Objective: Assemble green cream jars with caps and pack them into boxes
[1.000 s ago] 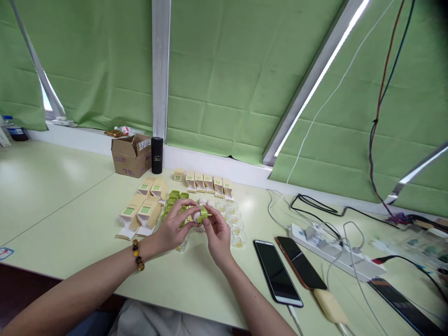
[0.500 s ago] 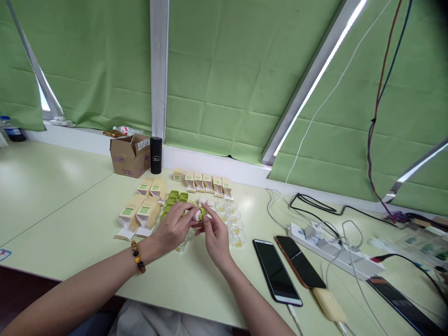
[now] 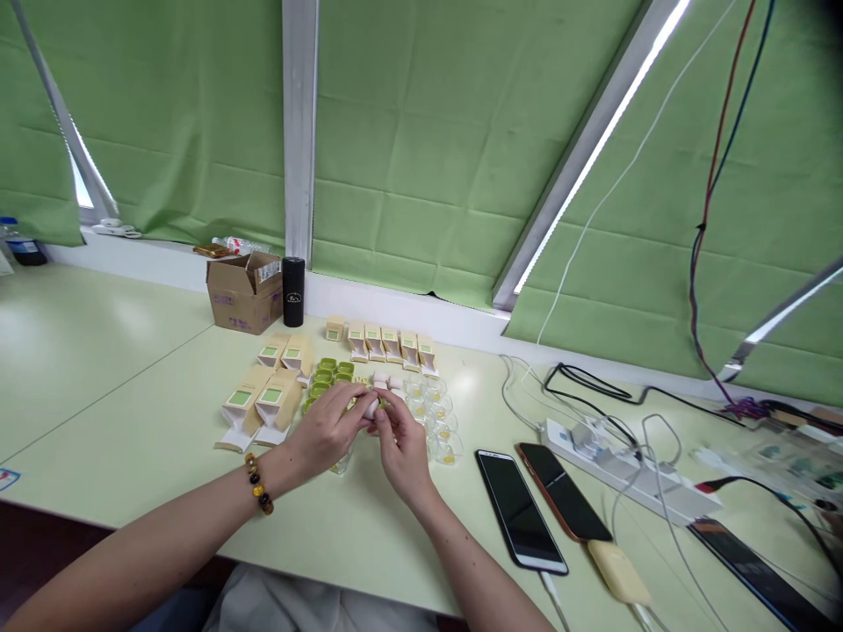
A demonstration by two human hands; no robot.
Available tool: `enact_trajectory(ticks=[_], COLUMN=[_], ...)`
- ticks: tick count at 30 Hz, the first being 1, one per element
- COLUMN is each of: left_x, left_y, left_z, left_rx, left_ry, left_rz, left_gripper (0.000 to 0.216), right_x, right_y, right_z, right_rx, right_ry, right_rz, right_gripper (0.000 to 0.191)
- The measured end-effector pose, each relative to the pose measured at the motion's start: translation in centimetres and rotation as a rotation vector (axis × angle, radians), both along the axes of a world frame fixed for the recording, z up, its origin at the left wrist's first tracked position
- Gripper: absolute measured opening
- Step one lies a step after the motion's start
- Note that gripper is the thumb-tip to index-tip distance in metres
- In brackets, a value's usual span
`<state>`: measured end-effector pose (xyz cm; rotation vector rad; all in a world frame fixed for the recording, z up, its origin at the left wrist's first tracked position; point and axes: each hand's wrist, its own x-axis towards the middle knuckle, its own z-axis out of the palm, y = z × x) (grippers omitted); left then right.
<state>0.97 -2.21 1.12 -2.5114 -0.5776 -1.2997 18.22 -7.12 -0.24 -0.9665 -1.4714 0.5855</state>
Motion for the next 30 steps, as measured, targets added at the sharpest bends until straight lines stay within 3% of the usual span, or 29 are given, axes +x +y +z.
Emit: enact_trajectory(ticks=[8, 15, 25, 30], left_x=[0.1, 0.6, 1.1, 0.8], left_y=[0.0, -0.7, -1.0, -0.4], left_z=[-0.2, 0.6, 0.4, 0.1], left_rx=[0.001, -0.011, -0.02, -0.048], left_ry=[0.008, 0.0, -0.027, -0.071], left_rz=[-0.015, -0.03, -0.002, -0.008], left_gripper=[0.039, 0.035, 0.031, 0.034], right_x=[0.0, -0.2, -0.5, 0.0], right_y=[-0.4, -0.1, 0.3, 0.1], right_z=[0.0, -0.1, -0.5, 0.1], right_rx=[0.086, 0.127, 0.017, 0.034], right_ry=[-0.24, -0.24, -0.069, -0.108], right_rz=[-0.157, -0.236, -0.172, -0.137], right_gripper=[0.037, 0.037, 0.039, 0.039])
